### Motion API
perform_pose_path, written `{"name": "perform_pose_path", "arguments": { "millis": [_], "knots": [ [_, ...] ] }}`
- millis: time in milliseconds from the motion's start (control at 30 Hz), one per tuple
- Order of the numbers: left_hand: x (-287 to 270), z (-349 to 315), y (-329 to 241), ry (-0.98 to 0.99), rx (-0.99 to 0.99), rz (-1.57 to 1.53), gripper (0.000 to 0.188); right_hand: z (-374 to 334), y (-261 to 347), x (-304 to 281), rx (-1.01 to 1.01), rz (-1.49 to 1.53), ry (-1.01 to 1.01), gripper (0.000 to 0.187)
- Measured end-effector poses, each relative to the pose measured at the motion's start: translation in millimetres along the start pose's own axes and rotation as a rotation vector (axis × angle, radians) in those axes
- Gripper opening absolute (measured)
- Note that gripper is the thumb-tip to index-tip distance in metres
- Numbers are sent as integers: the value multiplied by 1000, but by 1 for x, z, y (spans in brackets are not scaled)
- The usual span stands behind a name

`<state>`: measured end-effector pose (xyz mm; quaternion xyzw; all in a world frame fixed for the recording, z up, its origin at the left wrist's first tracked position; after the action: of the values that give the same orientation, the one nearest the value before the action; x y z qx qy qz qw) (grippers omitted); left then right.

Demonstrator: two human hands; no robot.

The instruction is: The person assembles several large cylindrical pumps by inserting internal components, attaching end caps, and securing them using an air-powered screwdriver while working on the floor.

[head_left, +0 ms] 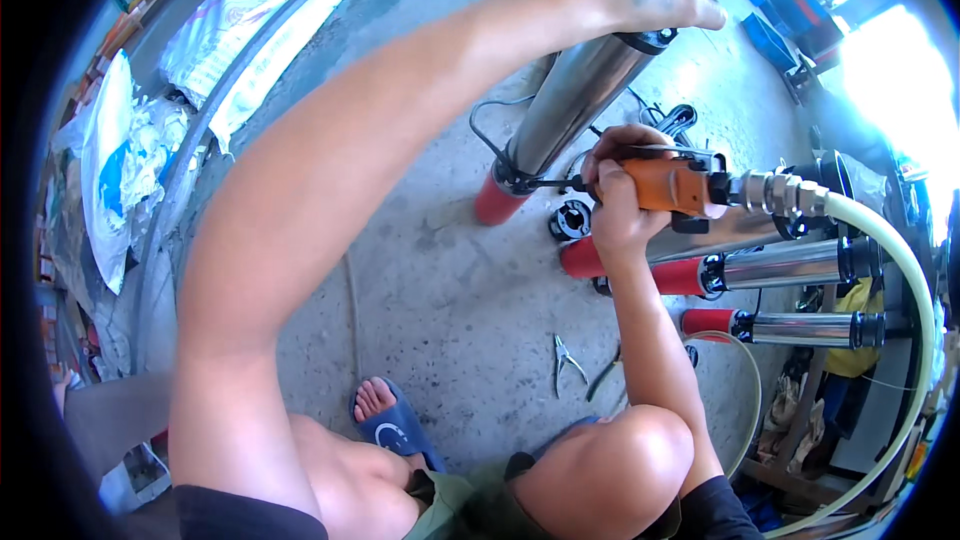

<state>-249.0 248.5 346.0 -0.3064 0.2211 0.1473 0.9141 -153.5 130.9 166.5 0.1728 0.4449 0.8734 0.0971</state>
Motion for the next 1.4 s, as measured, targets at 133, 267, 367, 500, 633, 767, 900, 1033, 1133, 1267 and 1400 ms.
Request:
{"name": "perform_pose_path", "arguments": {
  "millis": [133,267,367,500,633,767,900,1033,1133,1267,1400],
  "knots": [
    [-3,0,2,52,-17,15,41,6,-7,-7,60,147,-4,29],
    [-13,-8,-11,67,0,-64,38,8,-6,-2,79,57,-54,21],
    [-6,-10,-5,0,29,-42,34,7,-2,11,30,42,54,20],
    [3,-7,-6,-26,6,-62,35,6,-9,-3,-31,-66,84,23],
    [-5,-7,-19,91,2,-146,47,0,-4,1,-47,-107,129,33],
    [-4,-4,3,362,-41,-453,44,-36,38,-10,-79,92,177,36],
    [9,-9,-7,134,-270,-573,26,-69,99,-57,-173,-214,120,28],
    [52,-9,-2,9,-328,-735,14,-118,129,-123,-151,-353,-31,28],
    [78,5,16,399,-110,-795,31,-188,123,-215,-2,-199,-419,37],
    [69,9,14,694,-112,-911,23,-295,109,-336,271,1,-1183,40],
    [79,6,-9,902,-54,-978,32,-423,75,-461,601,242,-1561,20]
  ]
}}
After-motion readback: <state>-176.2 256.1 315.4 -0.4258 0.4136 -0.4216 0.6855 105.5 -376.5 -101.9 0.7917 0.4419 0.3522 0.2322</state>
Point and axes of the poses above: each hand's wrist, its own z-axis towards the middle knuckle, its own x-axis out of the palm, y = z × x, the point moved 9 cm from there along z, towards the middle knuckle
